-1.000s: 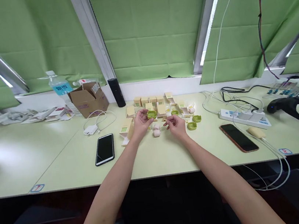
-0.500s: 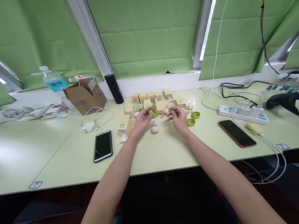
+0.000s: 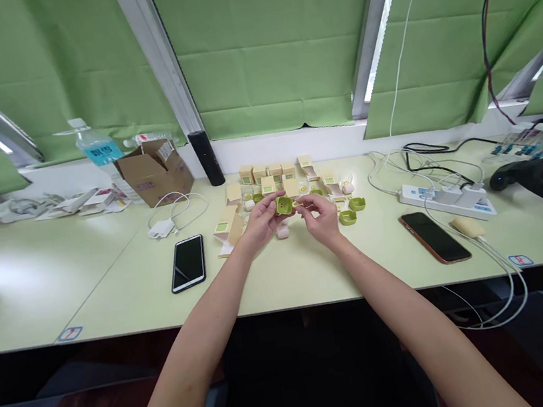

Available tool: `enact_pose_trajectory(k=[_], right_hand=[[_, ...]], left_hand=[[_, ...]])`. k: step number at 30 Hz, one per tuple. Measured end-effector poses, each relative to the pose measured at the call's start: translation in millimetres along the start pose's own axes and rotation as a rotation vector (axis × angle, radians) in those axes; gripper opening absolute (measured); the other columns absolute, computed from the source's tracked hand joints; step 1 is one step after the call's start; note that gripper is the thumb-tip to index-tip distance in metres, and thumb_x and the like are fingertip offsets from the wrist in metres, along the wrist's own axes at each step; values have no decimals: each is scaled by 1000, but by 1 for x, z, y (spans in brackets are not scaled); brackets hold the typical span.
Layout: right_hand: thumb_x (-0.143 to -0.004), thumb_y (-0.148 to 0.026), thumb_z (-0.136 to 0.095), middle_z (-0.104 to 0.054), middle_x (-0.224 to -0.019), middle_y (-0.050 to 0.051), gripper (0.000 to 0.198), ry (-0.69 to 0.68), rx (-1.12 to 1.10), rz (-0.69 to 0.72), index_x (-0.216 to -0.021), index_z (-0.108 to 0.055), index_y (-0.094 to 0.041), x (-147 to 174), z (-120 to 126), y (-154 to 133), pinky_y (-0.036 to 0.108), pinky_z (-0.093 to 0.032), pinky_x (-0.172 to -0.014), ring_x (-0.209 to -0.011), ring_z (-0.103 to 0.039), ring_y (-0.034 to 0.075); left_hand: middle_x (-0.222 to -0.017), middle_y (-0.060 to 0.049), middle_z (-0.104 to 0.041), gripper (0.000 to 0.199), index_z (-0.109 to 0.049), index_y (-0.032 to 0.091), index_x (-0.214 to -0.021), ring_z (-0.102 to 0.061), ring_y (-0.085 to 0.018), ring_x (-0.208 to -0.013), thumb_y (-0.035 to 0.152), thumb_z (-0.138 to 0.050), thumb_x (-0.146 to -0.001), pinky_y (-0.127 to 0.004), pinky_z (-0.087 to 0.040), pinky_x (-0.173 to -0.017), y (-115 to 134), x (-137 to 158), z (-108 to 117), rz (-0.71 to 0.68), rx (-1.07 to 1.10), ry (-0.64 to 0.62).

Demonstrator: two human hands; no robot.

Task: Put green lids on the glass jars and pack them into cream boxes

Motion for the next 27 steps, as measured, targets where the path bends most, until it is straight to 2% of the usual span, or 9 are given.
enact_pose_trajectory(k=[8,19,23,27], right_hand=[[-96,-34,-63,-74,-87,5,13,3,71,81,-91,-70,-24,0,1,-5,34,-62,-66,-77,-69,19],[-98,-33,-57,-74,-85,4,16,-32,142,149,-90,-69,-26,4,-3,-6,33,-59,-63,-69,-65,18],[-100,-32,-55,-77,-91,6,18,-40,173,176,-99,-72,-26,5,-4,-5,35,-61,-66,-73,-67,18],[-101,-27,-54,-78,-97,8,21,-55,206,217,-105,-74,-26,6,-5,-4,38,-61,-72,-84,-71,22]], left_hand=[[-113,-10,-75,53,-72,18,-123,-73,-24,-107,48,-87,-82,-46,-58,-105,-3,0,2,-4,-16,-3],[-108,-8,-75,50,-73,19,-121,-72,-17,-93,49,-86,-82,-36,-59,-96,-3,3,-5,10,-69,-31],[-115,-10,-75,48,-73,19,-122,-73,-19,-99,46,-85,-84,-38,-57,-100,-4,4,-6,15,-63,-49],[-112,-9,-76,50,-73,19,-121,-73,-18,-97,46,-87,-82,-37,-57,-100,-4,3,-6,21,-40,-45]])
Point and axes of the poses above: each hand's wrist, its own x-axis away from the middle knuckle, its own z-axis out of the back of the hand, y = z × x, the point moved 3 cm from there along -x, towards the middle knuckle
